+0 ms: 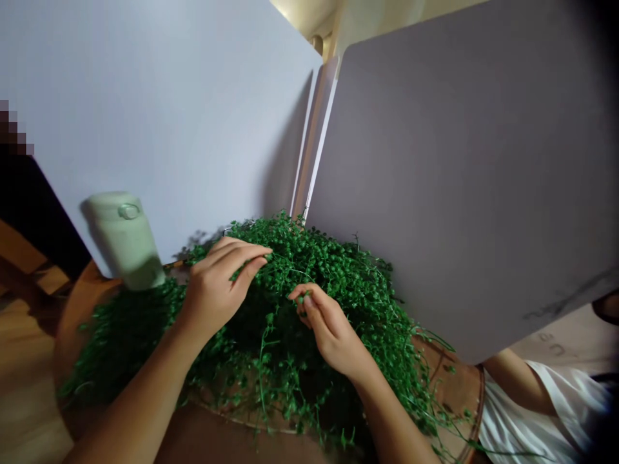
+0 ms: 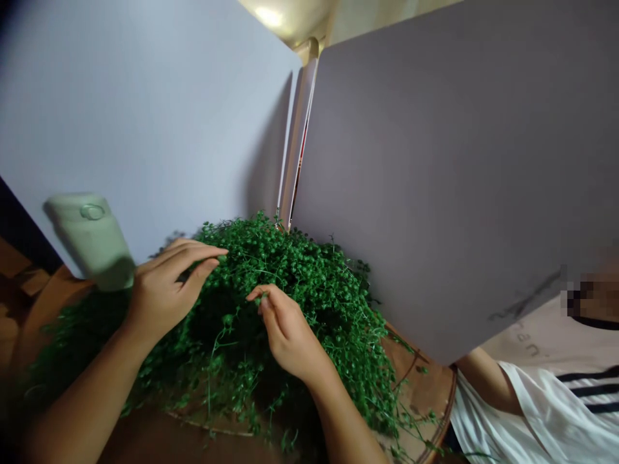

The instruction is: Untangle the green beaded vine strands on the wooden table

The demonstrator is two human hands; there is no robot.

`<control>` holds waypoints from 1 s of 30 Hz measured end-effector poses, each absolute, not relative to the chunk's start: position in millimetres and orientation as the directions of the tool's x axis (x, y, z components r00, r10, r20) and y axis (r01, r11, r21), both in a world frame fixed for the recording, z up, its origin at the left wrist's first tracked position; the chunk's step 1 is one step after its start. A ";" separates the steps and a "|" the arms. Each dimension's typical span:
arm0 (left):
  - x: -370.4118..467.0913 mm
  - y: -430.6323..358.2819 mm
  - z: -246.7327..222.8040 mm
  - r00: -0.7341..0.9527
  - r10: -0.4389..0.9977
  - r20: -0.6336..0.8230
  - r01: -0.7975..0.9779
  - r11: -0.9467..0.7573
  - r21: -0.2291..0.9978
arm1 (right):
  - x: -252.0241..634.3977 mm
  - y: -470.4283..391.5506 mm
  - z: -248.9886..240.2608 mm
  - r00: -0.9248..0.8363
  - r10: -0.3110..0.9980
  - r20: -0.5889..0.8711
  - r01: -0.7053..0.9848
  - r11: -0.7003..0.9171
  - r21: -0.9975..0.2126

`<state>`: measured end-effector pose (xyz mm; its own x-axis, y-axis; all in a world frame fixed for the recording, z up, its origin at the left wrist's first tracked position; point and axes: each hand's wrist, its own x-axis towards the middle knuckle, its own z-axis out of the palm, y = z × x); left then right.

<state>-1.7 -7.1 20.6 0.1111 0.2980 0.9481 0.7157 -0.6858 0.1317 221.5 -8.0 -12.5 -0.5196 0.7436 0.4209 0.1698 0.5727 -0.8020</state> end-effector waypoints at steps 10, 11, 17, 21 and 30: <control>-0.3 -8.2 13.7 -0.132 0.095 0.987 0.848 -0.504 0.162 | 217.1 -3.8 -19.2 -0.460 0.767 0.447 0.174 0.572 -0.802; 0.6 -8.5 13.9 -0.119 0.087 0.989 0.844 -0.516 0.147 | 216.9 -4.0 -19.1 -0.457 0.761 0.460 0.174 0.584 -0.793; 13.1 -15.4 13.7 0.190 0.191 0.963 0.732 -0.681 -0.009 | 217.7 -6.4 -13.4 -0.455 0.729 0.511 0.196 0.642 -0.741; 25.5 -19.9 10.0 0.381 0.302 0.874 0.683 -0.729 -0.045 | 220.2 -6.9 -12.9 -0.454 0.688 0.566 0.189 0.695 -0.694; 33.5 -16.4 4.5 0.428 0.378 0.821 0.561 -0.823 0.086 | 218.7 -4.9 -13.2 -0.329 0.748 0.576 0.003 0.611 -0.792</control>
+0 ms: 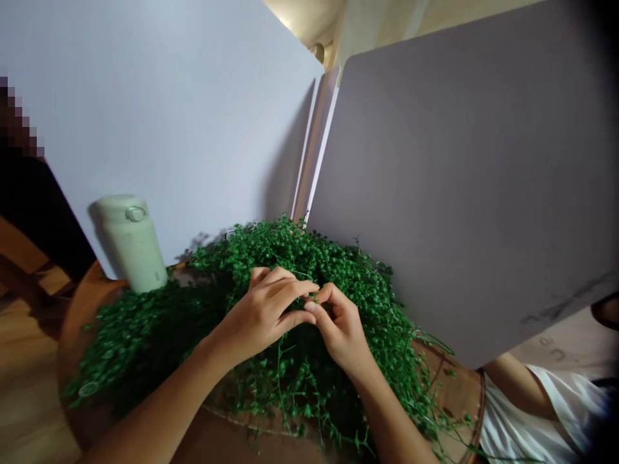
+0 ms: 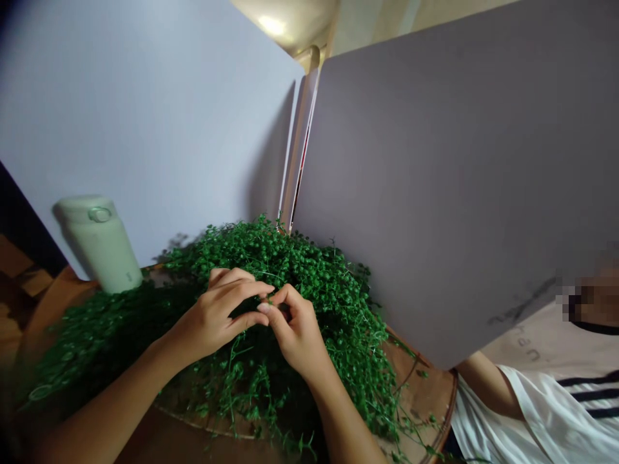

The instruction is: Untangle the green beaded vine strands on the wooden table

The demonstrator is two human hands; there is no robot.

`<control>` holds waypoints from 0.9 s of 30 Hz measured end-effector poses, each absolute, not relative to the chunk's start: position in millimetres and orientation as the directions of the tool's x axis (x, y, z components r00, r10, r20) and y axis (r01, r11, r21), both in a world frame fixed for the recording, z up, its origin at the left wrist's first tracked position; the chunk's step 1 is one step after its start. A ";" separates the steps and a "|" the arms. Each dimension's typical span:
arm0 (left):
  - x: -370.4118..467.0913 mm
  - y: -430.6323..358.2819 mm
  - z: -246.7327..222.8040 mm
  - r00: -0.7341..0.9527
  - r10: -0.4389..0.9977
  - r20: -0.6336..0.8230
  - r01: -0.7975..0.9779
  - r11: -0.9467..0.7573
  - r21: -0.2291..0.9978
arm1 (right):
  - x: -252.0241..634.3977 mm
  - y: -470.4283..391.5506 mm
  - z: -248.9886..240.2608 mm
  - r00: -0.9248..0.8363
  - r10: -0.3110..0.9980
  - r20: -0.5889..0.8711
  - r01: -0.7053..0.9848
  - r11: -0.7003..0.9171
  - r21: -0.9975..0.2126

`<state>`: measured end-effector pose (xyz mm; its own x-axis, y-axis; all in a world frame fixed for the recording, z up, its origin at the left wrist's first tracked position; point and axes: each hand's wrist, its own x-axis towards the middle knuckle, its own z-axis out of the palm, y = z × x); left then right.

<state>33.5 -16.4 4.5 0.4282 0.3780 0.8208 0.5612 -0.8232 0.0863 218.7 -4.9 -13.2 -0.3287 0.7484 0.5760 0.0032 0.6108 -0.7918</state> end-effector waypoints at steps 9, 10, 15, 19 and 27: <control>37.7 -16.0 2.1 0.370 0.362 0.856 0.552 -0.826 0.111 | 222.1 -5.2 -14.0 -0.336 0.731 0.593 0.022 0.636 -0.771; 37.5 -16.1 2.4 0.361 0.354 0.863 0.552 -0.827 0.108 | 222.5 -4.9 -14.0 -0.331 0.728 0.600 0.043 0.647 -0.761; 34.1 -17.2 6.0 0.333 0.332 0.883 0.552 -0.827 0.103 | 222.9 -4.2 -13.2 -0.357 0.746 0.562 0.078 0.624 -0.778; 32.6 -17.4 9.2 0.327 0.339 0.882 0.567 -0.817 0.104 | 222.9 -3.9 -14.2 -0.403 0.750 0.525 0.027 0.583 -0.812; 32.7 -18.0 10.1 0.328 0.360 0.873 0.604 -0.791 0.100 | 221.4 -3.3 -18.3 -0.420 0.711 0.565 -0.029 0.611 -0.791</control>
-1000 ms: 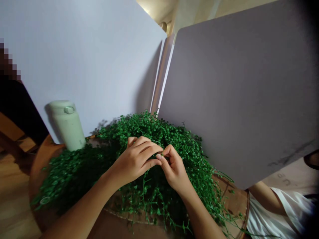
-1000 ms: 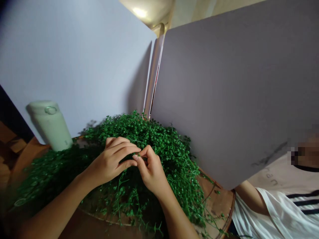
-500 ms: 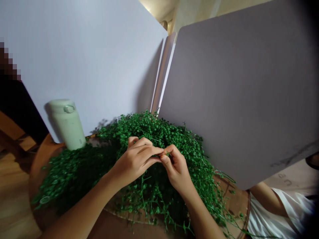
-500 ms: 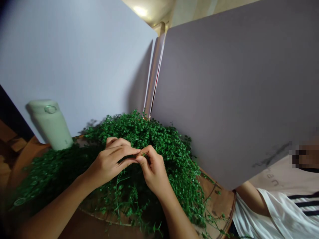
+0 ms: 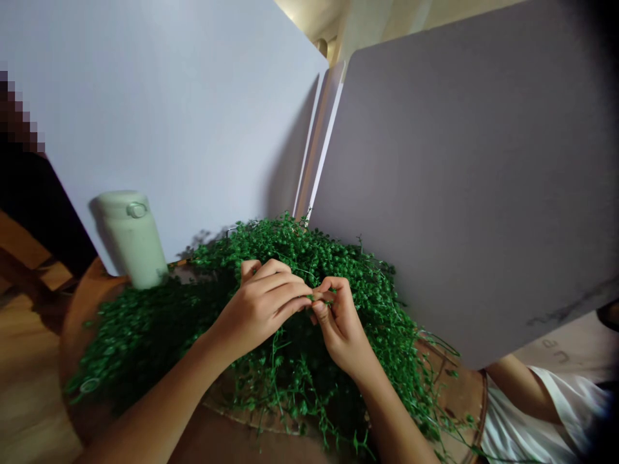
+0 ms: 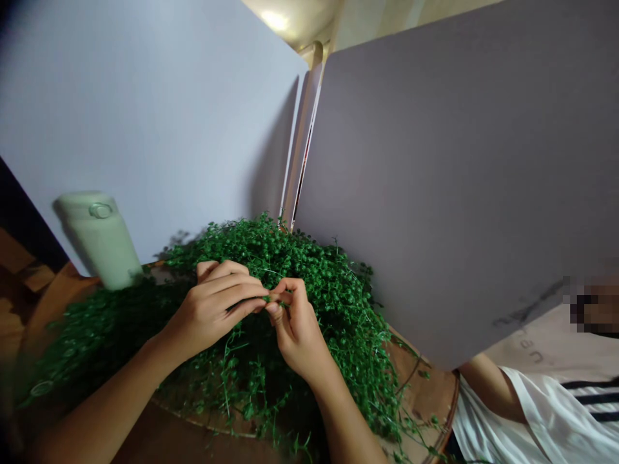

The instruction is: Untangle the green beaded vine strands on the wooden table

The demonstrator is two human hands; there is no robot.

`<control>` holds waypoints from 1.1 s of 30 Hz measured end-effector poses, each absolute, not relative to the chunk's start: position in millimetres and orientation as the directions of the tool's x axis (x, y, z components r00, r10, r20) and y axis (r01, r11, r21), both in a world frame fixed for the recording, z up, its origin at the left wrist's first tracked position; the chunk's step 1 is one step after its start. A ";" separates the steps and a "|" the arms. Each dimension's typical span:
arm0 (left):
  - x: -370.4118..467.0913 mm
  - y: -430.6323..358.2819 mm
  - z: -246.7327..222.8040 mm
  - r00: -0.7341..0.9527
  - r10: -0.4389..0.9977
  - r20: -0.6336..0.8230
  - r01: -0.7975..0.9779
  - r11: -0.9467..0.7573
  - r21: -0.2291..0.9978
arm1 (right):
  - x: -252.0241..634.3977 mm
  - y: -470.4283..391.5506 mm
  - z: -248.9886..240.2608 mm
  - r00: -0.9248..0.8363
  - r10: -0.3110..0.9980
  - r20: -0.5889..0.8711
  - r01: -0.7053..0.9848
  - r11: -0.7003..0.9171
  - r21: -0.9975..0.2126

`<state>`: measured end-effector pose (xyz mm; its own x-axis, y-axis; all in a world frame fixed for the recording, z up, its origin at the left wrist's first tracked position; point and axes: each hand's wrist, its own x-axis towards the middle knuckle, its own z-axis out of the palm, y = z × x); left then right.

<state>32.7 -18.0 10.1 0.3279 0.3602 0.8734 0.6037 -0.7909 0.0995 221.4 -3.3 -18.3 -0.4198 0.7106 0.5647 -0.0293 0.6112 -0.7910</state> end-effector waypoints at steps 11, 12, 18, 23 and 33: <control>33.0 -17.8 9.4 0.310 0.322 0.895 0.664 -0.747 0.039 | 219.2 -6.0 -5.1 -0.498 0.680 0.538 0.353 0.725 -0.591; 33.5 -17.5 9.0 0.304 0.326 0.895 0.667 -0.744 0.045 | 218.8 -6.6 -5.4 -0.501 0.678 0.537 0.370 0.729 -0.576; 35.4 -17.7 9.7 0.273 0.375 0.886 0.663 -0.741 0.109 | 221.7 -8.5 -5.7 -0.497 0.678 0.542 0.388 0.732 -0.560; 34.4 -20.6 12.2 0.280 0.377 0.883 0.638 -0.760 0.122 | 225.1 -7.3 -4.6 -0.478 0.680 0.556 0.381 0.730 -0.567; 3.0 -15.3 22.5 -0.010 0.196 0.980 0.813 -0.569 0.122 | 227.5 -10.3 -6.1 -0.402 0.769 0.498 0.211 0.607 -0.766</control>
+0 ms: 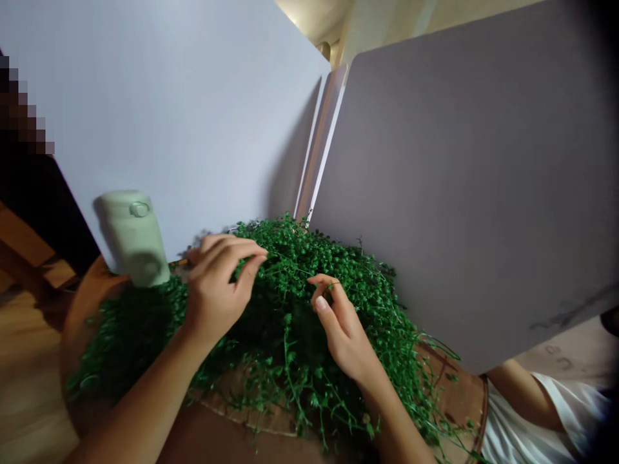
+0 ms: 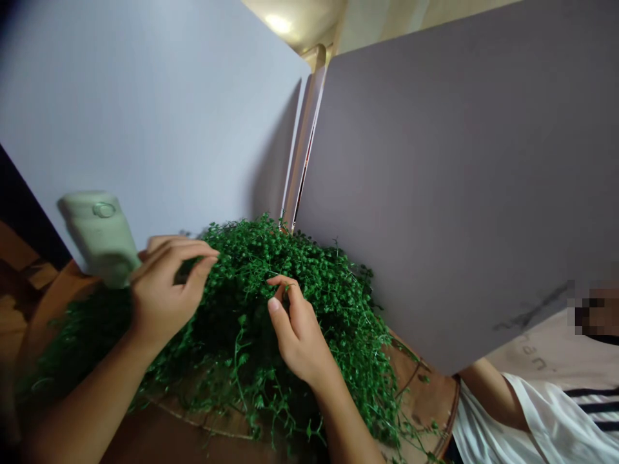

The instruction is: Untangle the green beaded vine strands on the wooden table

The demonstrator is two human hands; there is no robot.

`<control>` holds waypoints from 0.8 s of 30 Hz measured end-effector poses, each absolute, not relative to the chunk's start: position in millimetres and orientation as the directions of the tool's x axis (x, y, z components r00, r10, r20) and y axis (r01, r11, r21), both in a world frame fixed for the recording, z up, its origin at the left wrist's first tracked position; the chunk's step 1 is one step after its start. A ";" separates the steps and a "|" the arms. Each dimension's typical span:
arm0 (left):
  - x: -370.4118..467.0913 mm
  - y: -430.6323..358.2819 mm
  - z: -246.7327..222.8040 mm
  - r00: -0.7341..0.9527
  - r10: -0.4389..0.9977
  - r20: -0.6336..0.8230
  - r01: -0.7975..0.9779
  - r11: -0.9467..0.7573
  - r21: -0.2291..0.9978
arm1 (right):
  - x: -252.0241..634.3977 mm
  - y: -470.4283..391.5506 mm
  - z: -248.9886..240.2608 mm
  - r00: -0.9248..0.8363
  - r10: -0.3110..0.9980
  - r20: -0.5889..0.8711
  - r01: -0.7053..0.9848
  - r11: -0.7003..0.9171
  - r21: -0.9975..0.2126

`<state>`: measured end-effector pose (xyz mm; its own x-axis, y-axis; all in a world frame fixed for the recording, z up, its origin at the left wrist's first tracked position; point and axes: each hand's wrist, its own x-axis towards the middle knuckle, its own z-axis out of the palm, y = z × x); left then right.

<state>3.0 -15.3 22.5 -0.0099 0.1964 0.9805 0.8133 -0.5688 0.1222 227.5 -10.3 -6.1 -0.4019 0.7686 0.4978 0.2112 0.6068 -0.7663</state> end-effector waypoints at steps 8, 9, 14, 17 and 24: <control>-5.6 -13.4 23.4 -0.001 0.115 0.993 0.898 -0.438 0.052 | 225.3 -1.9 -15.2 -0.375 0.745 0.552 0.211 0.649 -0.731; -1.2 -13.7 22.5 0.021 0.119 0.993 0.886 -0.463 0.036 | 225.0 -0.8 -16.0 -0.373 0.733 0.569 0.221 0.666 -0.713; 24.0 -19.5 15.7 0.165 0.202 0.965 0.757 -0.654 0.007 | 226.1 -1.1 -15.1 -0.424 0.707 0.566 0.219 0.686 -0.694; 33.3 -23.0 11.1 0.283 0.259 0.924 0.665 -0.746 0.005 | 226.6 -2.2 -14.2 -0.448 0.687 0.572 0.231 0.707 -0.668; 32.5 -20.0 6.6 0.410 0.308 0.859 0.546 -0.837 0.039 | 227.2 -1.5 -13.6 -0.445 0.680 0.582 0.193 0.708 -0.680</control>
<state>32.5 -20.0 6.6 0.4100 0.3076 0.8587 0.5463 -0.8367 0.0389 227.2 -1.5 -13.6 -0.4454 0.6804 0.5820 0.1932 0.7077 -0.6796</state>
